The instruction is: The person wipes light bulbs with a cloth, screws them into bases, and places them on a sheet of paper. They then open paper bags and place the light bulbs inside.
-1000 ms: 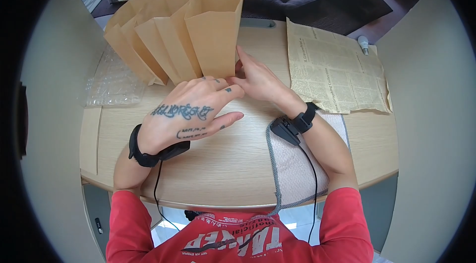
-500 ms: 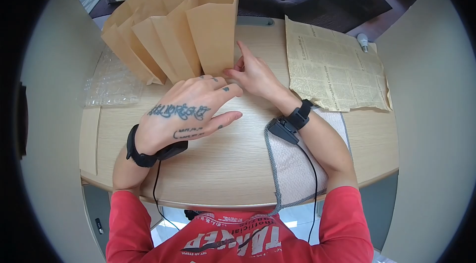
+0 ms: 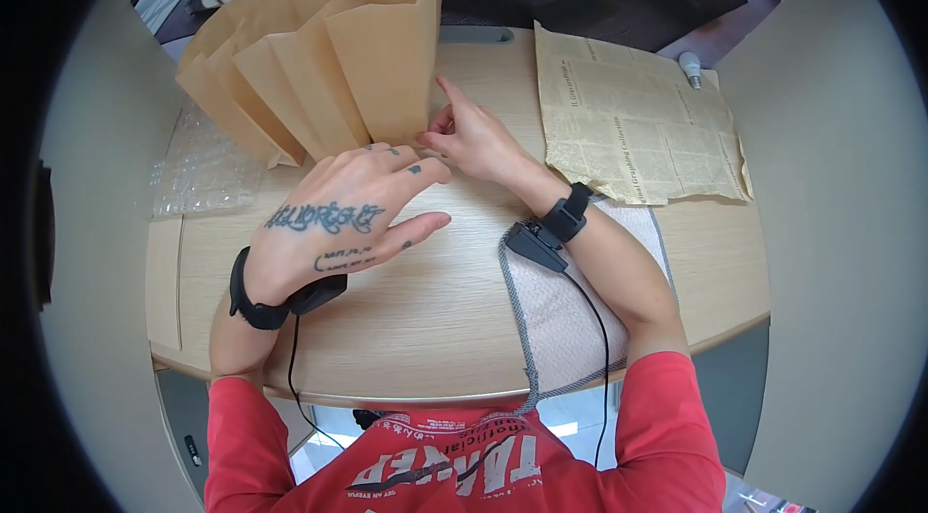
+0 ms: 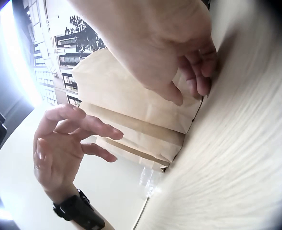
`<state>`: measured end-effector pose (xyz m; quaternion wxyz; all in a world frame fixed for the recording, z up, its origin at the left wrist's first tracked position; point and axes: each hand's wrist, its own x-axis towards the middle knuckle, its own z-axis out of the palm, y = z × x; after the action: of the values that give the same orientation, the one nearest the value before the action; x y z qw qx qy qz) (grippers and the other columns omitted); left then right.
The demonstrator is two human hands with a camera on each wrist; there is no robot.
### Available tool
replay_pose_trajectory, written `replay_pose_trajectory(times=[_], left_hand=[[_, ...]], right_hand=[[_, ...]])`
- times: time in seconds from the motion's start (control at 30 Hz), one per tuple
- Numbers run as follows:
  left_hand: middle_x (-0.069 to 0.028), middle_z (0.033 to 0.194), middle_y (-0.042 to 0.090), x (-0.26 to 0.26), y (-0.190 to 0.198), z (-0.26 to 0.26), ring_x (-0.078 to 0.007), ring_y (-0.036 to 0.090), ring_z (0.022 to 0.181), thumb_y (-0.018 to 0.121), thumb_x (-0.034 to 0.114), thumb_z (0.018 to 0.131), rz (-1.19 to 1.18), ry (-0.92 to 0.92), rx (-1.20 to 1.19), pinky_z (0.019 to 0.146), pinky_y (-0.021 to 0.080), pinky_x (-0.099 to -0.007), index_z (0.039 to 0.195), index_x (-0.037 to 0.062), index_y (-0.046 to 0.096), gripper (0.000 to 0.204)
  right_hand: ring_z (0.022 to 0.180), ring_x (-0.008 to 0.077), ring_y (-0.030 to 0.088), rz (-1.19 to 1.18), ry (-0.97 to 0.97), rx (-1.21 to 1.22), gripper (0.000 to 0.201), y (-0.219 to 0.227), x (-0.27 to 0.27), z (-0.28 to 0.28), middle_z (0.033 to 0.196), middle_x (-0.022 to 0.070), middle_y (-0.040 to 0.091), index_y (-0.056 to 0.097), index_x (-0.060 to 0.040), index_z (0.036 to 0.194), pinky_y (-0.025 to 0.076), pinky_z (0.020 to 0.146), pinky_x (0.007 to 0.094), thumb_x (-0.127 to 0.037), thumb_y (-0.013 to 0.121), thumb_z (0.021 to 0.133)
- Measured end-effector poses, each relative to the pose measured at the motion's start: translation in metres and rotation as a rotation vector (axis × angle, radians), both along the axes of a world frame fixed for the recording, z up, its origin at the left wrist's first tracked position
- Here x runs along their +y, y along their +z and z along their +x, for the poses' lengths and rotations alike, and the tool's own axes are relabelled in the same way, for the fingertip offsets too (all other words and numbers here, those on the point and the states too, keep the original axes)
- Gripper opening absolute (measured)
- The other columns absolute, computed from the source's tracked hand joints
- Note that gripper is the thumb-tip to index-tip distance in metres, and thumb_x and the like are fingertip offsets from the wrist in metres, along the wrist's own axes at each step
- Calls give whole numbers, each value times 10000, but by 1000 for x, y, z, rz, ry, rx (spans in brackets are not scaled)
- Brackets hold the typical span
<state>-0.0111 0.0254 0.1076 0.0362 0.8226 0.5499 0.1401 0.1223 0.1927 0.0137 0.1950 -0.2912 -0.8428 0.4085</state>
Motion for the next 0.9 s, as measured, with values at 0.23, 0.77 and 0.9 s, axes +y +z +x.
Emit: replay_pose_trajectory(times=[0.23, 0.77, 0.9], left_hand=[[-133, 990, 673, 0, 1, 1, -319, 658, 925, 642, 374, 919, -9, -1, -23, 799, 531, -413, 1110, 91, 651, 341], [-147, 1023, 669, 0, -1, -1, -339, 657, 932, 621, 365, 927, -22, -42, -41, 800, 528, -430, 1118, 81, 622, 342], [-160, 1035, 669, 0, -3, -4, -351, 657, 933, 620, 373, 929, -30, -46, -62, 800, 524, -439, 1109, 80, 624, 344]], right_hand=[[854, 177, 657, -57, -26, -10, 821, 3, -2, 0, 900, 94, 666, 258, -64, 1539, 512, 801, 313, -134, 716, 862], [831, 213, 668, -82, 31, 10, 799, -2, 4, 1, 909, 122, 686, 295, 19, 1498, 516, 762, 324, -164, 717, 845], [816, 186, 670, -56, 152, -26, 665, 6, 15, 12, 936, 109, 704, 396, 24, 1449, 525, 757, 311, -125, 664, 859]])
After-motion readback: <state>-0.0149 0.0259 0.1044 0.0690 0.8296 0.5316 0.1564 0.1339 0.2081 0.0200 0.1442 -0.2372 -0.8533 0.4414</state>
